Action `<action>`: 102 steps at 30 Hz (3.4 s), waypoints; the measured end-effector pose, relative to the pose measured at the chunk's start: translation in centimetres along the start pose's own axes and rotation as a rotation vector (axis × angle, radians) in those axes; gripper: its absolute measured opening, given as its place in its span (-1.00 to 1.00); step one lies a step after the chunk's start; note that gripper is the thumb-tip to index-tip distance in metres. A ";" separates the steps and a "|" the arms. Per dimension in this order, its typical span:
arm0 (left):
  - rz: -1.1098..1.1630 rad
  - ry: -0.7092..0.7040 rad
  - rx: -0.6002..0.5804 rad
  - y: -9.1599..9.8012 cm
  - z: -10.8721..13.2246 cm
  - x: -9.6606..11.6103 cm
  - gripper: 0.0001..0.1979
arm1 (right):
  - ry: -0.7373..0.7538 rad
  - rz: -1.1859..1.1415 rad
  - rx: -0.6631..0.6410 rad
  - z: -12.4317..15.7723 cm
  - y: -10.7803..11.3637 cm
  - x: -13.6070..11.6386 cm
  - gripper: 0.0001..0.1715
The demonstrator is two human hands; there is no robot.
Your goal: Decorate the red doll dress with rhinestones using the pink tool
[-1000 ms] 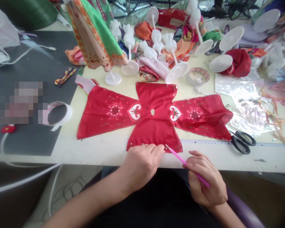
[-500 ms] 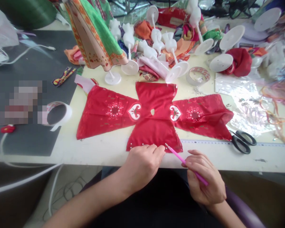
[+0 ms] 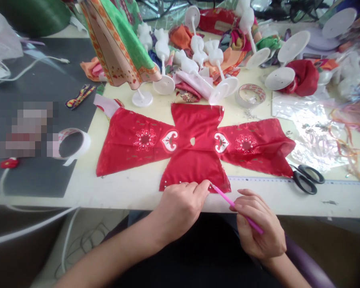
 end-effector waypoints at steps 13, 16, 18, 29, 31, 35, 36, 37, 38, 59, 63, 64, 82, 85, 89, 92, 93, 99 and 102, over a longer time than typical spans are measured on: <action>0.011 0.047 -0.175 0.2 -0.3 -0.1 -0.70 | -0.005 0.005 -0.017 -0.2 0.0 0.0 -0.61; 0.037 0.066 -0.205 0.4 -0.7 -0.2 -0.70 | 0.001 -0.012 -0.015 -0.3 0.1 0.0 -0.61; 0.043 0.064 -0.212 0.6 -0.9 -0.2 -0.72 | 0.006 -0.032 -0.018 -0.3 0.1 0.1 -0.60; -0.222 -0.139 -0.197 0.5 -0.3 0.1 -0.62 | 0.007 -0.066 0.028 -0.1 0.7 0.2 -0.57; -0.269 -0.168 -0.195 0.4 -0.2 0.2 -0.61 | -0.002 -0.059 0.034 -0.1 0.8 0.3 -0.56; -0.190 -0.127 -0.213 0.8 -0.5 0.0 -0.62 | -0.007 -0.061 0.032 0.1 0.8 0.5 -0.55; -0.139 -0.094 -0.214 0.9 -0.6 -0.2 -0.65 | -0.008 -0.066 0.035 0.2 0.8 0.5 -0.54; -0.083 -0.058 -0.212 1.2 -0.8 -0.3 -0.67 | -0.009 -0.072 0.039 0.3 0.7 0.6 -0.53; -0.034 -0.024 -0.202 1.4 -1.0 -0.4 -0.69 | -0.011 -0.078 0.042 0.5 0.7 0.7 -0.53; -0.271 -0.176 -0.249 1.3 -0.5 0.4 -0.61 | -0.025 -0.096 0.077 1.3 0.2 1.4 -0.42; -0.245 -0.169 -0.230 1.3 -0.8 0.2 -0.64 | -0.022 -0.077 0.077 1.3 0.1 1.3 -0.40; -0.221 -0.160 -0.213 1.3 -0.8 0.1 -0.65 | -0.025 -0.062 0.074 1.2 0.1 1.2 -0.40; 0.002 0.091 0.253 5.1 2.5 -2.8 -0.79 | 0.037 0.355 -0.191 0.6 -2.5 -1.0 -0.57; -0.005 0.107 0.257 5.2 2.8 -3.0 -0.79 | 0.027 0.395 -0.224 0.5 -2.5 -1.4 -0.53; -0.002 0.111 0.268 5.1 2.9 -3.1 -0.80 | 0.047 0.448 -0.256 0.4 -2.5 -1.7 -0.52; -0.009 0.124 0.265 5.1 3.0 -3.4 -0.80 | 0.077 0.457 -0.258 0.6 -2.6 -1.6 -0.53; -0.011 0.131 0.263 5.1 3.1 -3.5 -0.79 | 0.083 0.449 -0.254 0.8 -2.7 -1.5 -0.54; -0.022 0.168 0.302 5.6 3.3 -4.3 -0.80 | 0.091 0.364 -0.174 1.2 -2.8 -1.0 -0.55; -0.022 0.190 0.329 5.7 3.3 -4.8 -0.80 | 0.074 0.327 -0.135 1.2 -2.6 -1.0 -0.54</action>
Point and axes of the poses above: each hand's wrist, its own z-axis away from the middle knuckle, its own y-axis out of the back of the hand, x = y × z, the point moved 2 cm from there along -z, towards the middle knuckle, and after that the axes turned 10 degrees about z, right-handed, at the moved point
